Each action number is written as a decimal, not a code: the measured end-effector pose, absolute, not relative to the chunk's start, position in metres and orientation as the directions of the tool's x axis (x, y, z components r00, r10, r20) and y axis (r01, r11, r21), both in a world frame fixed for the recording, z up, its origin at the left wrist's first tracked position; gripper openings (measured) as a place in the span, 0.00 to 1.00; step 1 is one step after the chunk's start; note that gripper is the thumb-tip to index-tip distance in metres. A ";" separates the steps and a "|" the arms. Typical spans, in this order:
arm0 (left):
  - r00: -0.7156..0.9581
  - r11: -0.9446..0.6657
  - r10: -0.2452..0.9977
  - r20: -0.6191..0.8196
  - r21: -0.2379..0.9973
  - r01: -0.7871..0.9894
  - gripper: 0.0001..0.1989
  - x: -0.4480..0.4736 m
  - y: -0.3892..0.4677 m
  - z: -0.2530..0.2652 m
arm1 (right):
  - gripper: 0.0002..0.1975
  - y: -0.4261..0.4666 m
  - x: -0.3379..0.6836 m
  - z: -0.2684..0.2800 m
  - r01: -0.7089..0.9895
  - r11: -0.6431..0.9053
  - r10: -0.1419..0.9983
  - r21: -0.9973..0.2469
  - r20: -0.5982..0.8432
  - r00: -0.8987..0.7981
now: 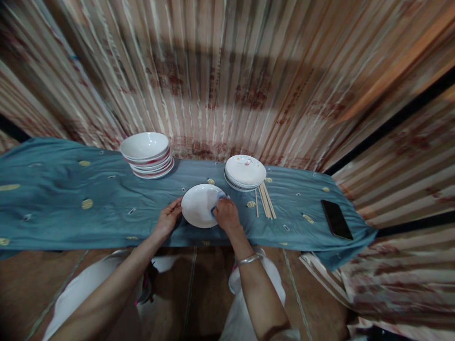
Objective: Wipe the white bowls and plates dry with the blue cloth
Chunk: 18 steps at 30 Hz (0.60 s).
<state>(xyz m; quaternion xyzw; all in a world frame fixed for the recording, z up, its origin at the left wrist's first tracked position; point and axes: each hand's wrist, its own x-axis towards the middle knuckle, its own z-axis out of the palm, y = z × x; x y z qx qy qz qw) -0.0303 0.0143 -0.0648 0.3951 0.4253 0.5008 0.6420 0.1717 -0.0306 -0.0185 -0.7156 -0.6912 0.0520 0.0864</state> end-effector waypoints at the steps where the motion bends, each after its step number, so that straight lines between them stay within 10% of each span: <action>1: 0.138 0.184 0.979 -0.147 0.934 -0.307 0.28 -0.030 0.014 -0.065 | 0.11 -0.029 0.171 -0.020 0.979 -0.023 0.998 -0.200 0.057 0.035; 18: 0.109 0.147 0.987 -0.120 0.944 -0.297 0.23 -0.028 0.016 -0.071 | 0.20 -0.004 0.135 -0.046 0.921 0.182 0.978 -0.345 0.158 -0.134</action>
